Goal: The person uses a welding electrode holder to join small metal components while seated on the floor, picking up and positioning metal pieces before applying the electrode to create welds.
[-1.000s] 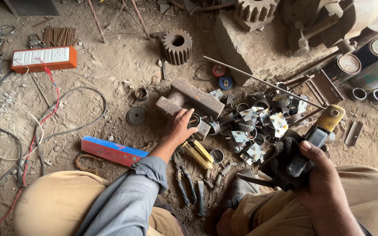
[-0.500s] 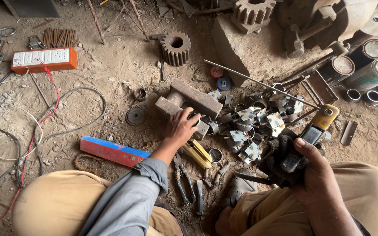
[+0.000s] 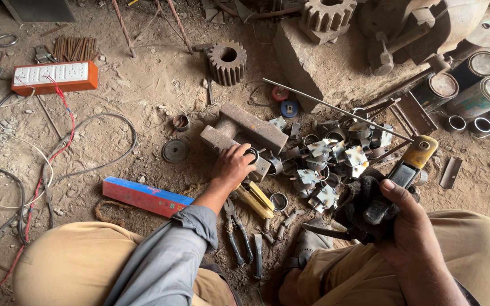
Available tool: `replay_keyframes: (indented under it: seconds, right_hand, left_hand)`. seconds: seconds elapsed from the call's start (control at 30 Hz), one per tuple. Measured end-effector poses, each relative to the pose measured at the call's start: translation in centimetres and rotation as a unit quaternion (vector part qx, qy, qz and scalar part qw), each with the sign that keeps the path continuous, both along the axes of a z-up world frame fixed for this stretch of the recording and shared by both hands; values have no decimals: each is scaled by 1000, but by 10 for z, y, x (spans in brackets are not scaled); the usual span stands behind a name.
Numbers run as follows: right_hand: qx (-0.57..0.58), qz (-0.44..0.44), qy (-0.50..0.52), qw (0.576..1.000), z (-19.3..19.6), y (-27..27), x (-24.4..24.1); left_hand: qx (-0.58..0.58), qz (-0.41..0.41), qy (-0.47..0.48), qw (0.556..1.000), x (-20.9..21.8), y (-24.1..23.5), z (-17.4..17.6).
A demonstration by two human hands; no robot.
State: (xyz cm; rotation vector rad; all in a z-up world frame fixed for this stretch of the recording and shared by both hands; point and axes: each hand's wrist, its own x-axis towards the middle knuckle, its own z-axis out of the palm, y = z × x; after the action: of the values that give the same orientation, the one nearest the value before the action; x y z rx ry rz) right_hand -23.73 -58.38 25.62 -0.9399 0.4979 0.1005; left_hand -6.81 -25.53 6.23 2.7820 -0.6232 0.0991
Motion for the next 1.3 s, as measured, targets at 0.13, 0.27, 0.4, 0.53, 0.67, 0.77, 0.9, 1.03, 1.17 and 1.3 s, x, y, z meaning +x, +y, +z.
replay_keyframes:
  seconds: [0.13, 0.27, 0.4, 0.53, 0.67, 0.77, 0.9, 1.03, 1.17, 1.3]
  right_hand:
    - [8, 2, -1, 1000, -1, -1, 0]
    - [7, 4, 3, 1000, 1, 1, 0]
    - [-5, -8, 12, 1000, 2, 2, 1]
    - [-7, -11, 12, 1000, 2, 2, 1]
    - [-13, -9, 12, 1000, 0, 2, 1]
    - [-12, 1, 17, 1000, 0, 1, 1]
    - [-15, 3, 14, 1000, 0, 3, 2]
    - [-16, 3, 11, 1000, 1, 3, 2]
    - [-17, 7, 13, 1000, 1, 3, 2]
    - [-14, 4, 14, 1000, 2, 4, 2]
  left_hand:
    - [-20, 9, 4, 1000, -3, 0, 8]
    - [-19, 2, 9, 1000, -2, -1, 13]
    - [-4, 4, 42, 999, 1, -2, 14]
    - [-26, -4, 53, 998, 7, 0, 13]
    - [-30, -4, 71, 997, 9, 1, 16]
    - [-17, 2, 96, 995, 12, -1, 20]
    - [-5, 6, 129, 992, 17, -3, 22]
    - [-13, -7, 127, 992, 22, -2, 24]
    - [4, -20, 128, 991, 29, -3, 24]
    - [25, -24, 157, 987, 37, -8, 23]
